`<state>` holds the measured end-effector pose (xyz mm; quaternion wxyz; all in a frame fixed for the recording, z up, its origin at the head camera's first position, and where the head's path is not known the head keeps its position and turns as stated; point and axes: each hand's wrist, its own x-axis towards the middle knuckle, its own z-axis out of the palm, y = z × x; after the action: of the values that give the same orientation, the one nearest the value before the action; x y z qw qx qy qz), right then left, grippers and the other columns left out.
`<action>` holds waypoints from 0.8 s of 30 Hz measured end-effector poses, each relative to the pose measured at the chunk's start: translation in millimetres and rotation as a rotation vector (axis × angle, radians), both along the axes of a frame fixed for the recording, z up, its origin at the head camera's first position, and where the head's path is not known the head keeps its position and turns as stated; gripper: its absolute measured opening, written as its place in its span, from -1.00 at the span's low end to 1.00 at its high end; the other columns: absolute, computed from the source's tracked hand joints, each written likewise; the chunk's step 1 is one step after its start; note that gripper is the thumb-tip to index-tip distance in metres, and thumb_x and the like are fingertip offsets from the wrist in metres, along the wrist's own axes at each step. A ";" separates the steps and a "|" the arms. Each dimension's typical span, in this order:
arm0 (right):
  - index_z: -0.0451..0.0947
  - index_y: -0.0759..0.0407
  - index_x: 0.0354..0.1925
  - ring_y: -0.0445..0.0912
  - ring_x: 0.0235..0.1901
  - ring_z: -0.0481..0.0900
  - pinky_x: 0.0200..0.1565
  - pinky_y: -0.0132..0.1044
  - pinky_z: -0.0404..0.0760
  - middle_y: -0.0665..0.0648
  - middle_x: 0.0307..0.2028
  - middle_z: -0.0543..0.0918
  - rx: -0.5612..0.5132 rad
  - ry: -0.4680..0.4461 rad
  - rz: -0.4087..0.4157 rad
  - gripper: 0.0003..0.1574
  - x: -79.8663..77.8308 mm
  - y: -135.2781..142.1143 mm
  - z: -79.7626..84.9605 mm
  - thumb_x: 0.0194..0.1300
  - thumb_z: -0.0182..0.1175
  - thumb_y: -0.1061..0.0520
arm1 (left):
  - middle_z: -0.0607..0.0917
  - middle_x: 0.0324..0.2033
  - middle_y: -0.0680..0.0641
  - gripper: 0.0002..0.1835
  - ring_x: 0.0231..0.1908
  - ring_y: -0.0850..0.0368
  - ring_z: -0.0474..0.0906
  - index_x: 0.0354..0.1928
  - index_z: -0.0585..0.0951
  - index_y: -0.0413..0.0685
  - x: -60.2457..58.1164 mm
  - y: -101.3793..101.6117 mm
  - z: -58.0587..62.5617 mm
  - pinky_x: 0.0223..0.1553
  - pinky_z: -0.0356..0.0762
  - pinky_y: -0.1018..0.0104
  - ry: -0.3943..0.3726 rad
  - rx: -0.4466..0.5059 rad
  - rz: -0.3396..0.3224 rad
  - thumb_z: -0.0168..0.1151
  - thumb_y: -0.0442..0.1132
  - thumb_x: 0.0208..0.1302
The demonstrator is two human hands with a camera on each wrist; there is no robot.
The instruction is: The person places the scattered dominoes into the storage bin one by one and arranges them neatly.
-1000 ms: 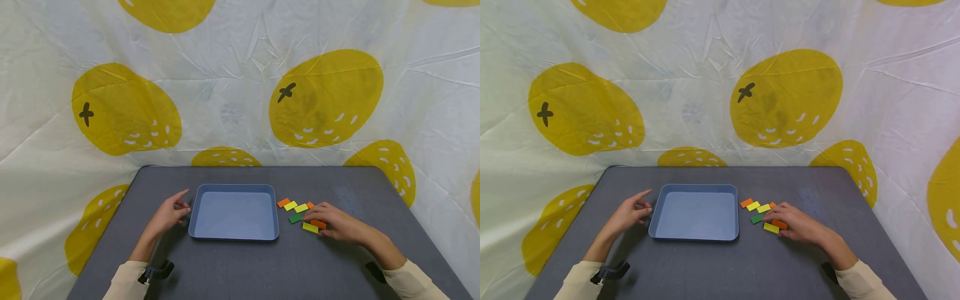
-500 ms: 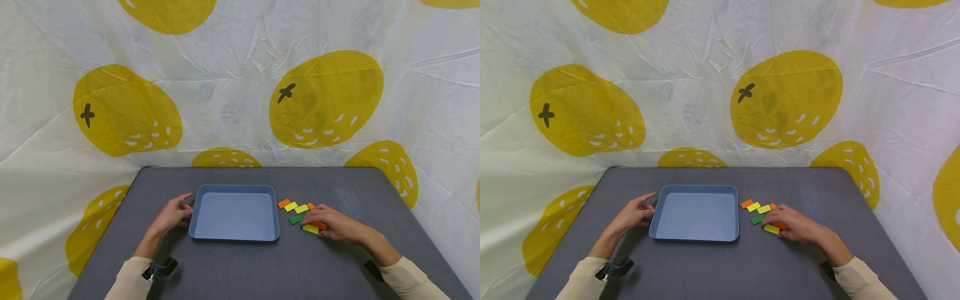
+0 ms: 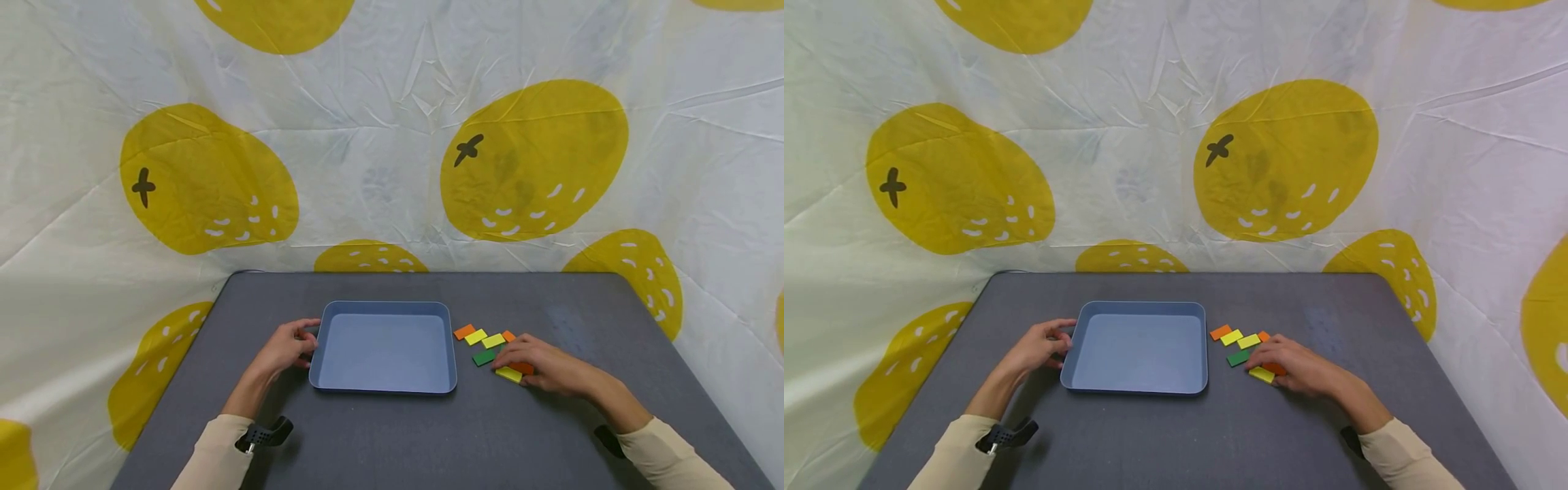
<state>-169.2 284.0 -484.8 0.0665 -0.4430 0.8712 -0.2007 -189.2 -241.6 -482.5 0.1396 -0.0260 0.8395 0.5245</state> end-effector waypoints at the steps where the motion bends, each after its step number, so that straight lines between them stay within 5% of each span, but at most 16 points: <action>1: 0.66 0.01 0.13 -0.04 0.06 0.47 0.06 -0.04 0.52 -0.01 0.10 0.68 0.000 -0.004 -0.010 -0.36 -0.1 0.0 -0.5 0.08 0.45 0.39 | 0.59 -0.24 -0.20 -0.46 -0.25 -0.06 0.63 0.41 0.42 -0.24 0.0 0.2 0.4 -0.37 0.70 0.12 -0.003 -0.001 0.001 0.15 -0.46 0.40; 7: 0.68 0.05 0.10 -0.07 0.02 0.46 0.04 -0.07 0.54 0.03 0.07 0.67 -0.022 0.004 -0.043 -0.44 0.0 0.1 -0.7 0.10 0.52 0.20 | 0.57 -0.25 -0.19 -0.47 -0.28 -0.03 0.60 0.38 0.45 -0.25 -0.6 1.0 2.6 -0.41 0.69 0.14 -0.008 0.005 0.017 0.17 -0.48 0.38; 24: 0.71 0.09 0.08 -0.10 -0.05 0.46 -0.03 -0.08 0.56 0.02 0.00 0.65 0.013 0.089 -0.026 -0.45 -2.0 0.9 -1.2 0.07 0.55 0.17 | 0.56 -0.27 -0.19 -0.44 -0.34 -0.02 0.57 0.39 0.45 -0.23 -1.5 1.0 3.4 -0.45 0.68 0.15 -0.012 0.015 0.018 0.19 -0.49 0.34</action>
<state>-171.2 284.9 -486.0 0.0279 -0.4396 0.8803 -0.1761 -190.7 -240.6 -479.2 0.1400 -0.0355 0.8343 0.5320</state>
